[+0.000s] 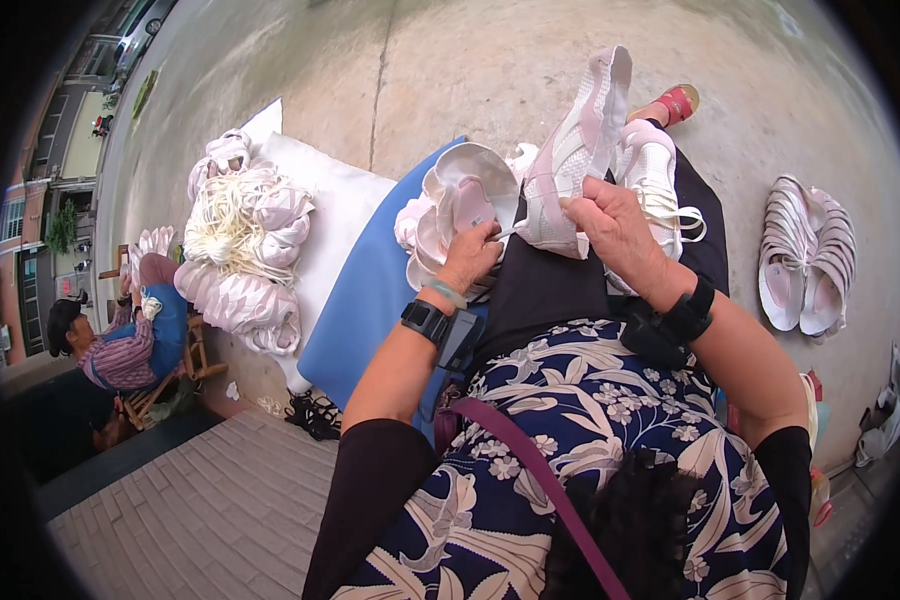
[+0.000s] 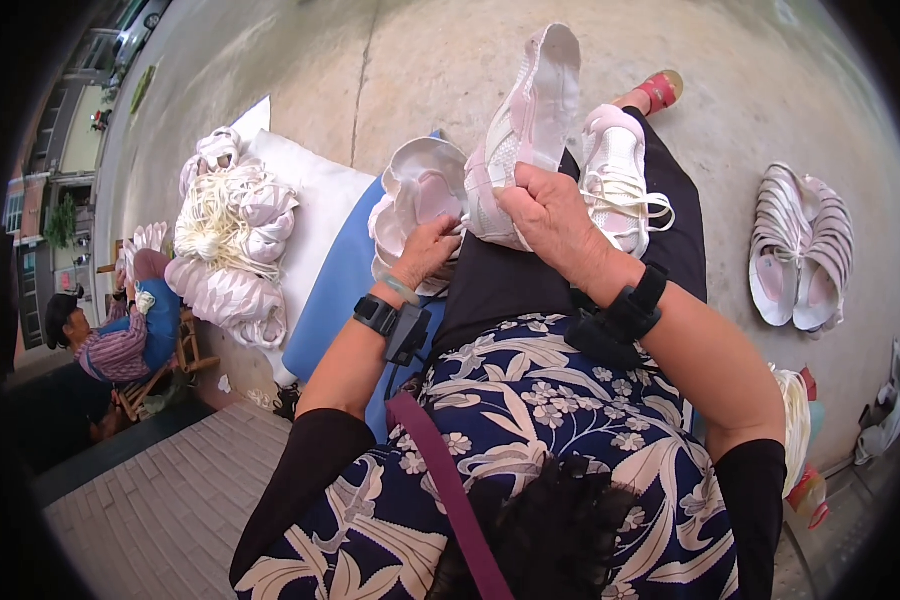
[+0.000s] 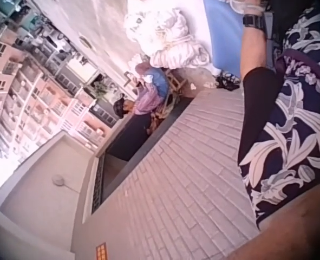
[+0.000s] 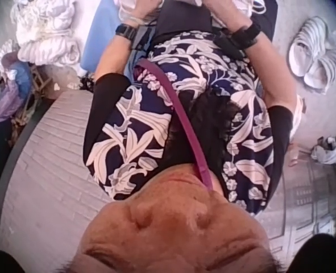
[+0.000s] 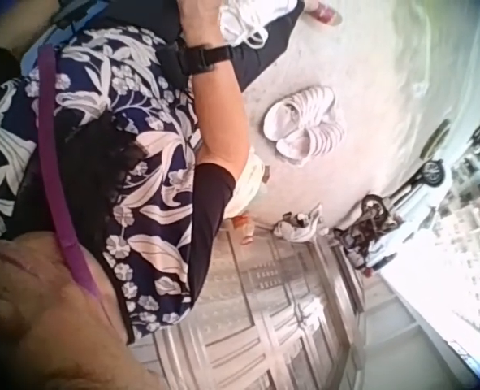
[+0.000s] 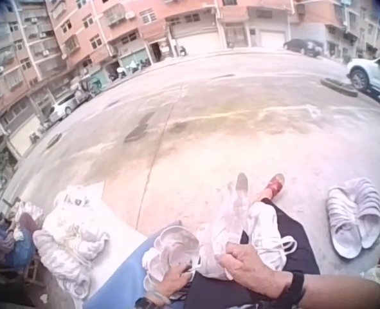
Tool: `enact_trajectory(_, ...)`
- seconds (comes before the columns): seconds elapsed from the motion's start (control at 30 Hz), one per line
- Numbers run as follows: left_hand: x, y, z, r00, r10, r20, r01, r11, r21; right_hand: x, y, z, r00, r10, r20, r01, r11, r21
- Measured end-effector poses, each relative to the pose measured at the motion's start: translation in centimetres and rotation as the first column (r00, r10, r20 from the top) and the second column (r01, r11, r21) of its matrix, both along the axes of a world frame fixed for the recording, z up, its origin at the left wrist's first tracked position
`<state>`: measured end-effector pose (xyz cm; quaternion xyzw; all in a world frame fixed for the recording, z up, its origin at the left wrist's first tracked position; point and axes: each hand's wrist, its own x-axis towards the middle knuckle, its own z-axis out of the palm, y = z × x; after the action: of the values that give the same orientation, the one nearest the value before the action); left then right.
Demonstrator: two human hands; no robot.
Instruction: Manually lacing and preparing shoe uppers for manufacturing assembly.
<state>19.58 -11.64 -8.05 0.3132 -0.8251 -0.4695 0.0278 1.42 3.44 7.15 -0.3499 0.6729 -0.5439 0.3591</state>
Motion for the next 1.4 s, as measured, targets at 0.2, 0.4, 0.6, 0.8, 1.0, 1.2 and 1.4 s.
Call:
enact_trajectory(0.2,-0.6,-0.4,1.8,0.998,-0.065,0.002,0.065,0.987,-0.15,0.5,-0.5,0.0,1.0,0.001,-0.022,-0.001,1.0,0.003)
enact_trajectory(0.4,-2.3,-3.6,8.5,0.97,-0.156,0.187,0.222,0.88,-0.42,0.9,-0.7,1.0,0.997,0.078,0.019,-0.076,0.993,-0.087)
enact_trajectory(0.6,-3.7,-5.1,14.2,0.937,-0.275,0.215,0.345,0.821,-0.455,-3.5,1.4,1.6,0.7,-0.12,0.704,0.246,0.966,-0.08)
enact_trajectory(0.8,-4.4,-0.4,18.9,0.892,-0.424,0.159,0.449,0.874,-0.185,-6.5,7.3,1.4,0.625,-0.032,0.78,0.329,0.917,-0.226)
enact_trajectory(1.0,-6.0,5.2,15.2,0.956,-0.286,0.069,0.273,0.95,0.148,-7.1,12.5,-0.1,0.608,0.001,0.794,0.254,0.947,-0.195)
enact_trajectory(1.2,-8.4,8.0,16.2,0.963,-0.232,0.134,0.172,0.918,0.358,-6.8,13.2,-0.4,0.599,-0.008,0.801,0.267,0.945,-0.19)
enact_trajectory(1.4,-8.5,8.9,16.6,0.993,-0.114,-0.034,0.117,0.881,0.457,-5.7,13.6,0.2,0.58,-0.068,0.812,0.279,0.953,-0.12)
